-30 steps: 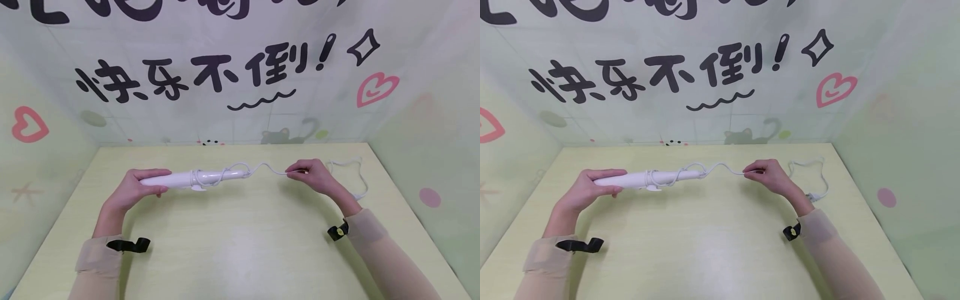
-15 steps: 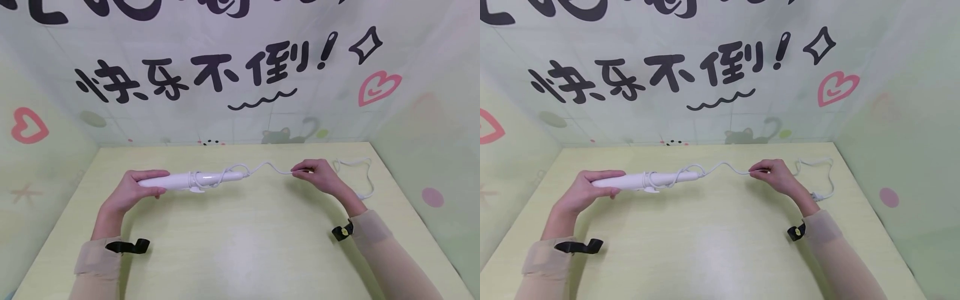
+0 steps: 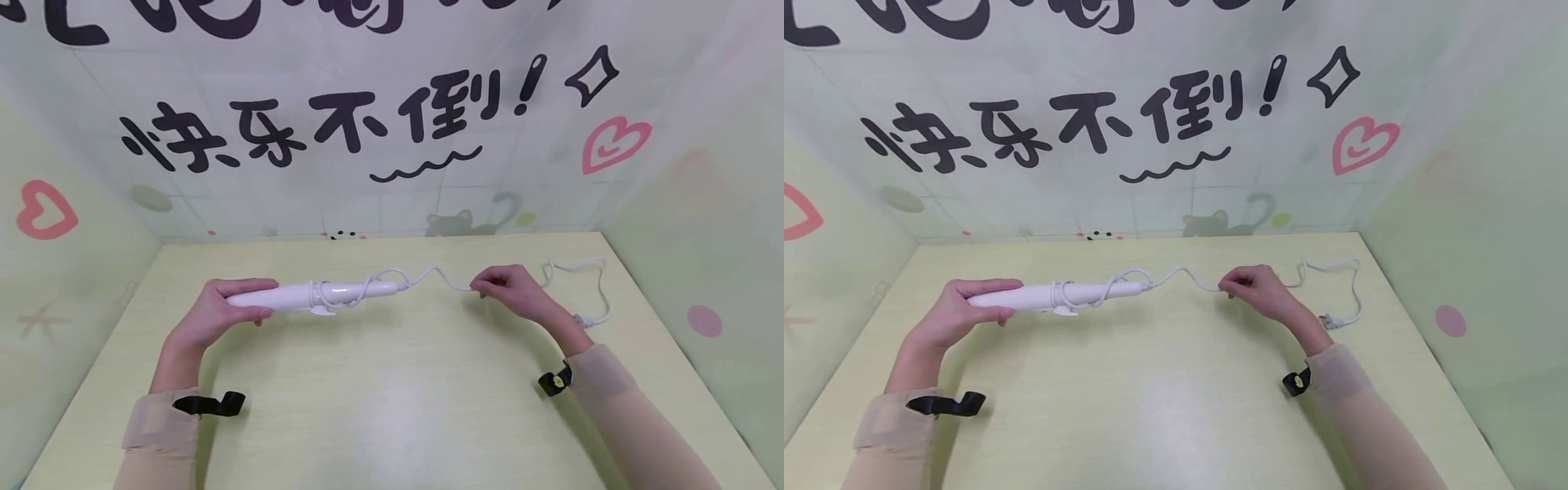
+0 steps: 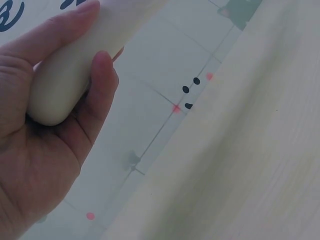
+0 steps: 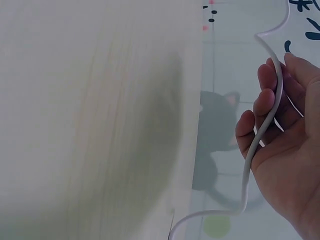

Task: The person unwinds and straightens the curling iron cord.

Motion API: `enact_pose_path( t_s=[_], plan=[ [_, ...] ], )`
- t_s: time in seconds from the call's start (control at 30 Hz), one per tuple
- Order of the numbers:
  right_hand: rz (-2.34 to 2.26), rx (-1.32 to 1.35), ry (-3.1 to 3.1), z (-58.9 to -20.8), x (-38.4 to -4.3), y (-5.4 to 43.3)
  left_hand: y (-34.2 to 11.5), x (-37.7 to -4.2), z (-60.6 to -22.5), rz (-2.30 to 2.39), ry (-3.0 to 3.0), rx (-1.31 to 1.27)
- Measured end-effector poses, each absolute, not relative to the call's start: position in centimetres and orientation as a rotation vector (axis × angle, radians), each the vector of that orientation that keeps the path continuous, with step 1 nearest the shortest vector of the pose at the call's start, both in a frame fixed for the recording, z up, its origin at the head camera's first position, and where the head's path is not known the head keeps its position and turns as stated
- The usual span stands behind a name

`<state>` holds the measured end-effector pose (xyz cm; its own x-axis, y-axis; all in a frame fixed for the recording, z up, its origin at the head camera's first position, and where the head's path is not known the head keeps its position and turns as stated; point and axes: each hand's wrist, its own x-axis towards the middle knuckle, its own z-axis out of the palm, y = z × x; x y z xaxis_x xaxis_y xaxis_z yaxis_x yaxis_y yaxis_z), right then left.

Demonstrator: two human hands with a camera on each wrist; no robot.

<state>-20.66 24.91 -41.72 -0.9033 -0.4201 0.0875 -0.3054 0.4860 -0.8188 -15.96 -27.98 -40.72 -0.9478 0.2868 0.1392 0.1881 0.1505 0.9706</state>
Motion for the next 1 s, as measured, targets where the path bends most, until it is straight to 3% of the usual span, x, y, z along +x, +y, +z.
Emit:
enact_pose_path(
  t_s=[0.73, 1.0],
  plan=[
    [-1.358, -0.696, 2.572, -42.4, -20.8, 23.8, -27.5, -15.6, -40.1, 1.848, 2.381, 0.474],
    [-1.449, -0.821, 2.593, -41.6, -21.0, 20.4, -27.3, -15.6, -40.0, 1.854, 2.353, 0.517]
  ],
)
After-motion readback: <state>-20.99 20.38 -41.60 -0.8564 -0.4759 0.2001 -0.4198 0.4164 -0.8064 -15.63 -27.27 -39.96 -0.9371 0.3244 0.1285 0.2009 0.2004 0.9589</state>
